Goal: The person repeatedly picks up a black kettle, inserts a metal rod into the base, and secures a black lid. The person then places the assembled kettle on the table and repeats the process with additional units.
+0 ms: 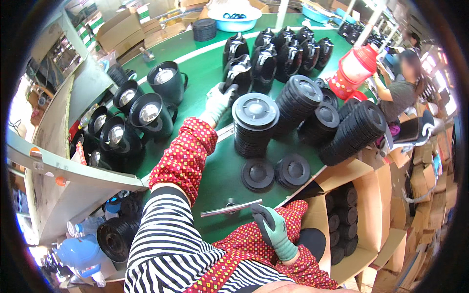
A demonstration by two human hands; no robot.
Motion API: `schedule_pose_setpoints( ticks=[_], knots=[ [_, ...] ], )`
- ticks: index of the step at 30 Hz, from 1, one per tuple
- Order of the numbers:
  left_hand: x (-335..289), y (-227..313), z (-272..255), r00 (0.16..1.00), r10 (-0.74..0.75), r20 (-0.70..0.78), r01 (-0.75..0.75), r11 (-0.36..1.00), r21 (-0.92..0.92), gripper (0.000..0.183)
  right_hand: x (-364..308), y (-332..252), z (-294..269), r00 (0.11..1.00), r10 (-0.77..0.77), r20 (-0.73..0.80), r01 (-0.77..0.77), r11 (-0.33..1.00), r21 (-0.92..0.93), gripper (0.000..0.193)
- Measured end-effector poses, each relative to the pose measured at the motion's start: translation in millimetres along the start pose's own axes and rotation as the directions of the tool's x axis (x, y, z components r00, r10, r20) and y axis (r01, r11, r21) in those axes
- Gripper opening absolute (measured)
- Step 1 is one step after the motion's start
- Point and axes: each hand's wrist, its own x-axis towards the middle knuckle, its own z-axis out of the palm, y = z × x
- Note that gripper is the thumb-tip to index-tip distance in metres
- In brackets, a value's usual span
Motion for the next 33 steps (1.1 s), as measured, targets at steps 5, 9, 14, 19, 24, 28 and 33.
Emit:
schedule_pose_setpoints(
  ticks=[5, 9, 14, 19, 24, 28, 33],
  knots=[
    [6.2, -13.3, -52.9, 0.926, 0.13, -0.353, -0.044, 0.969, 0.242, 0.103, 1.2, 2.2, 5.4, 1.0, -0.004, -0.006, 0.004, 1.0, 0.023, 0.031],
    [65.4, -93.2, -115.8, 0.923, 0.121, -0.364, 0.252, 0.526, 0.813, 0.103, 8.3, -12.3, 7.9, 0.999, -0.03, 0.033, 0.03, 1.0, -0.009, 0.028],
    [72.1, -82.9, -124.0, 0.934, -0.077, -0.348, 0.289, 0.737, 0.611, 0.068, 6.9, -4.7, 7.9, 0.997, -0.079, -0.008, 0.079, 0.996, -0.03, 0.029],
    [31.1, -35.3, -136.0, 0.88, 0.221, -0.42, 0.001, 0.885, 0.466, 0.048, 1.4, 0.2, 6.0, 1.0, -0.008, 0.013, 0.007, 0.997, 0.072, 0.032],
    [-73.9, 59.4, -190.5, 0.785, 0.553, -0.279, -0.401, 0.798, 0.45, 0.025, 30.9, -43.1, 6.0, 0.992, -0.084, -0.098, 0.099, 0.981, 0.167, 0.056],
    [-177.7, 116.8, -228.5, 0.801, 0.593, -0.083, -0.533, 0.768, 0.355, 0.033, 67.4, -141.6, -7.9, 0.939, -0.319, -0.131, 0.333, 0.937, 0.108, 0.081],
    [-273.9, 137.6, -241.8, 0.765, 0.591, 0.255, -0.638, 0.75, 0.175, 0.033, 93.1, -154.6, 6.2, 0.917, -0.348, -0.194, 0.318, 0.933, -0.168, 0.08]
  ],
)
